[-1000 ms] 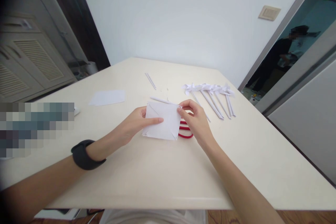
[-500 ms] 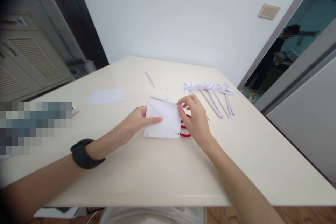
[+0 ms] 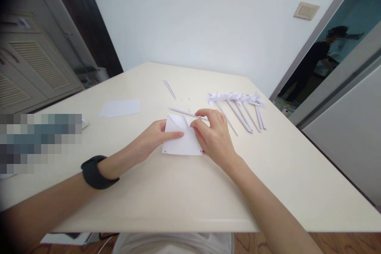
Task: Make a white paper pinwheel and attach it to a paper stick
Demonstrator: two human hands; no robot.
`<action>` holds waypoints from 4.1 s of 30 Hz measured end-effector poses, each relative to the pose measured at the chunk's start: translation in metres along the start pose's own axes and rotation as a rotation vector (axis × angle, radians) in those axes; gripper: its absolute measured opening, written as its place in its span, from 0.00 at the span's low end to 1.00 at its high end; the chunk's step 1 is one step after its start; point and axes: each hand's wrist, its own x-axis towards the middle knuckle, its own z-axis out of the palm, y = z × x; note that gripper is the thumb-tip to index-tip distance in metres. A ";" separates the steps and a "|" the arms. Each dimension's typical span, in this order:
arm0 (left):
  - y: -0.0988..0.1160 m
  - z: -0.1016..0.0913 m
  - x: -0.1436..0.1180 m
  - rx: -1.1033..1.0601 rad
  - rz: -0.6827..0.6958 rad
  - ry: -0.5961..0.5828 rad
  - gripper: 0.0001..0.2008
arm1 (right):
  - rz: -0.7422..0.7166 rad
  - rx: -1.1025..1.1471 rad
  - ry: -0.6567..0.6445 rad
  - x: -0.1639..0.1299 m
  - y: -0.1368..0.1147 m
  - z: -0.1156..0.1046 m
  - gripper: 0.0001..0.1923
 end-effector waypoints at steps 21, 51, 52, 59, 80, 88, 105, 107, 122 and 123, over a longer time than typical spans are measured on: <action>0.002 0.001 -0.001 -0.014 0.023 -0.043 0.17 | -0.015 0.034 -0.088 -0.003 -0.006 0.005 0.07; 0.004 0.001 0.001 0.000 0.061 0.026 0.16 | 0.183 0.179 -0.049 0.000 -0.006 -0.001 0.03; 0.004 0.001 0.001 0.003 0.062 0.029 0.16 | 0.202 0.199 -0.056 0.000 -0.006 -0.001 0.03; 0.002 0.003 -0.001 0.091 0.037 0.059 0.14 | 0.320 0.308 -0.105 0.001 -0.009 -0.001 0.11; 0.005 0.006 -0.003 0.197 0.070 0.067 0.15 | 0.494 0.599 -0.322 0.003 -0.001 0.003 0.06; 0.006 0.008 -0.004 0.192 0.074 0.073 0.14 | 0.492 0.602 -0.318 0.003 -0.002 0.003 0.06; 0.007 0.007 -0.004 0.189 0.081 0.067 0.13 | 0.519 0.626 -0.313 0.004 -0.003 0.002 0.06; 0.006 0.007 -0.004 0.187 0.082 0.074 0.13 | 0.520 0.623 -0.310 0.004 -0.003 0.002 0.06; 0.010 -0.008 0.001 0.079 0.079 0.102 0.18 | 0.588 0.776 -0.291 0.008 0.015 -0.016 0.16; 0.011 -0.011 0.002 0.059 0.085 0.106 0.19 | 0.565 0.788 -0.278 0.009 0.017 -0.018 0.18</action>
